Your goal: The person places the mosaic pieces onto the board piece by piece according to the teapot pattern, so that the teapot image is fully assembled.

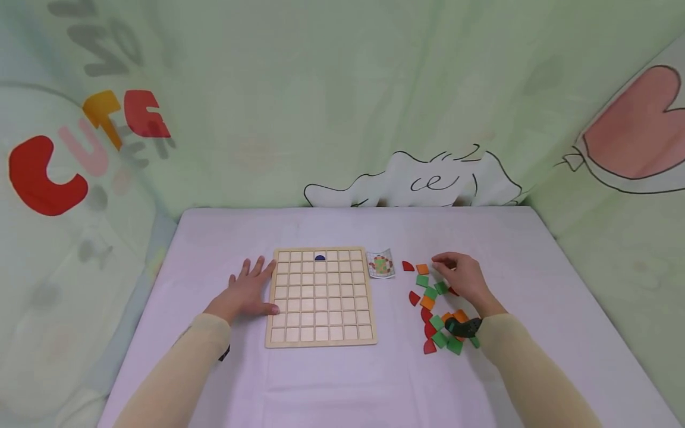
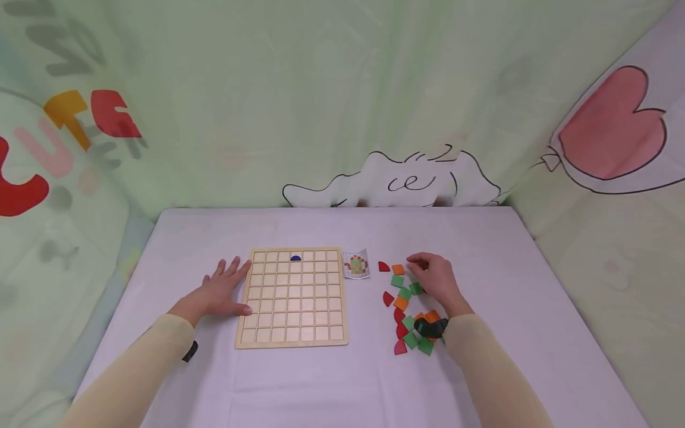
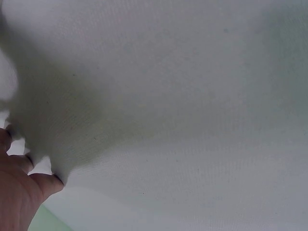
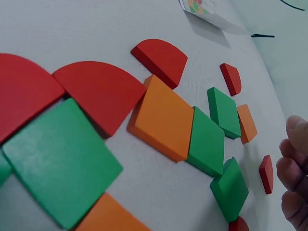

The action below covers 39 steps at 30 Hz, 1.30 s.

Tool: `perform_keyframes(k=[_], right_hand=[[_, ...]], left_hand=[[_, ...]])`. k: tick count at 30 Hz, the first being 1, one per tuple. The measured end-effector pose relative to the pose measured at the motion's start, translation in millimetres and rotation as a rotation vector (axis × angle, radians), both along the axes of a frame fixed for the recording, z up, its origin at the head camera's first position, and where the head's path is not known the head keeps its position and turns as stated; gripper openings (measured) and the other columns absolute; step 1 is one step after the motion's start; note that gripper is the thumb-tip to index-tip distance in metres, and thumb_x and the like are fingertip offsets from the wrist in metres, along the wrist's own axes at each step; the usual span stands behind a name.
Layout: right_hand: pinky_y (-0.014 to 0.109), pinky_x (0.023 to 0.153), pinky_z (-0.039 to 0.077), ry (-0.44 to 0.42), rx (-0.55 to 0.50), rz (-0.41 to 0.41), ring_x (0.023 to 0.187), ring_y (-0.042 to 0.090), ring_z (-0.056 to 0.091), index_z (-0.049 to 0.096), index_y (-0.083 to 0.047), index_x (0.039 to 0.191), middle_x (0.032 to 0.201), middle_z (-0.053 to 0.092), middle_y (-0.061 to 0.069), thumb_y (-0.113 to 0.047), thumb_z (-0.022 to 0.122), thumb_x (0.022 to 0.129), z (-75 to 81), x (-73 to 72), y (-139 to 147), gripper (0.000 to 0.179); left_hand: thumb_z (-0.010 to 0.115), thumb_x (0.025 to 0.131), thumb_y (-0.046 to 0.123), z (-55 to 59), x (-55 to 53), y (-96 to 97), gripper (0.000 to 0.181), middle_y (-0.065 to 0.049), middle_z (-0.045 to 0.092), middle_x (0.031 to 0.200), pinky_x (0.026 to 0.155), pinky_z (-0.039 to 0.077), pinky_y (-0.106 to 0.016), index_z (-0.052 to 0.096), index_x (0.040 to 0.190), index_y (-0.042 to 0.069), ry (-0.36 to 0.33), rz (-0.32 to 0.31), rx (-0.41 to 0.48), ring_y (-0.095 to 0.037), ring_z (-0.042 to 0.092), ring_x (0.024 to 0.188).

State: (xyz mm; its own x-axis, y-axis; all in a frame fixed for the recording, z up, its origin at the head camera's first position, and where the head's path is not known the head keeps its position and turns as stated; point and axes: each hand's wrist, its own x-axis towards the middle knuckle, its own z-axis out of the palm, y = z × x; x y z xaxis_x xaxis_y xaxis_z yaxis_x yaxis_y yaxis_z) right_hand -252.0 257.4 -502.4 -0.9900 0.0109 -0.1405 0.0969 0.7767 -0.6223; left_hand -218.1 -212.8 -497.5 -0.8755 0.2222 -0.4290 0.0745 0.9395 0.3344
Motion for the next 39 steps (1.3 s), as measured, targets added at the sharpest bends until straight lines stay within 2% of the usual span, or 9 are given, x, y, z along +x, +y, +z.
perform_keyframes(k=[3, 8, 10, 14, 21, 28, 33, 39], right_hand=[[0.026, 0.076, 0.054, -0.006, 0.011, 0.018, 0.104, 0.033, 0.057, 0.066, -0.002, 0.131, 0.123, 0.065, 0.022, -0.019, 0.060, 0.104, 0.0, -3.8, -4.3, 0.032], [0.045, 0.097, 0.056, -0.044, 0.001, 0.042, 0.112, 0.035, 0.058, 0.065, -0.002, 0.133, 0.129, 0.064, 0.023, -0.018, 0.060, 0.104, 0.2, -10.5, -14.6, 0.033], [0.048, 0.101, 0.055, -0.061, -0.007, 0.056, 0.114, 0.036, 0.058, 0.064, -0.002, 0.134, 0.132, 0.063, 0.023, -0.018, 0.060, 0.104, 0.4, -12.6, -19.2, 0.034], [0.047, 0.099, 0.056, -0.085, 0.012, 0.100, 0.112, 0.035, 0.057, 0.064, -0.002, 0.134, 0.131, 0.063, 0.023, -0.018, 0.063, 0.102, -0.8, -16.6, -27.4, 0.036], [0.037, 0.087, 0.057, -0.057, 0.111, 0.195, 0.101, 0.030, 0.057, 0.068, 0.000, 0.127, 0.112, 0.067, 0.018, -0.020, 0.073, 0.095, -9.6, -23.3, -35.3, 0.038], [0.040, 0.088, 0.055, -0.020, 0.151, 0.233, 0.099, 0.030, 0.056, 0.071, -0.001, 0.121, 0.108, 0.066, 0.016, -0.021, 0.077, 0.093, -13.2, -27.2, -39.4, 0.035], [0.045, 0.093, 0.057, -0.017, 0.130, 0.238, 0.101, 0.030, 0.059, 0.070, -0.001, 0.121, 0.114, 0.068, 0.017, -0.019, 0.074, 0.095, -8.1, -17.6, -37.9, 0.033], [0.044, 0.091, 0.059, -0.073, 0.107, 0.339, 0.108, 0.029, 0.061, 0.072, -0.007, 0.122, 0.119, 0.070, 0.012, -0.019, 0.076, 0.093, -2.5, 5.5, -31.1, 0.032]], left_hand=[[0.083, 0.084, 0.044, -0.4, -0.1, 0.3, 0.113, -0.024, 0.001, 0.171, 0.118, 0.011, -0.077, 0.013, 0.164, 0.006, -0.004, 0.003, -0.002, -0.053, -0.005, 0.156], [0.083, 0.084, 0.043, -2.1, -1.0, 0.8, 0.113, -0.024, 0.001, 0.171, 0.118, 0.011, -0.077, 0.014, 0.164, 0.006, -0.008, 0.008, 0.005, -0.053, -0.005, 0.156], [0.083, 0.084, 0.043, -2.5, -1.2, 0.6, 0.112, -0.024, 0.001, 0.171, 0.118, 0.010, -0.077, 0.013, 0.164, 0.007, -0.011, 0.009, 0.005, -0.052, -0.005, 0.156], [0.083, 0.083, 0.043, -2.8, -0.9, 0.3, 0.113, -0.024, 0.001, 0.171, 0.118, 0.010, -0.077, 0.014, 0.164, 0.007, -0.013, 0.009, 0.005, -0.052, -0.005, 0.156], [0.083, 0.083, 0.044, -6.9, -0.3, 0.2, 0.114, -0.022, 0.000, 0.172, 0.119, 0.010, -0.076, 0.013, 0.165, 0.008, -0.021, 0.019, 0.000, -0.051, -0.006, 0.157], [0.083, 0.082, 0.047, -11.6, -3.0, -0.1, 0.115, -0.023, 0.000, 0.172, 0.119, 0.011, -0.077, 0.013, 0.165, 0.009, -0.011, 0.013, -0.011, -0.052, -0.005, 0.156], [0.082, 0.084, 0.046, -10.5, -2.4, -0.4, 0.114, -0.022, -0.001, 0.172, 0.119, 0.010, -0.076, 0.011, 0.165, 0.009, -0.020, 0.015, -0.008, -0.051, -0.007, 0.156], [0.082, 0.085, 0.044, -5.4, -4.6, -1.6, 0.113, -0.023, -0.003, 0.171, 0.119, 0.008, -0.077, 0.010, 0.165, 0.008, -0.023, 0.010, 0.000, -0.052, -0.009, 0.156]])
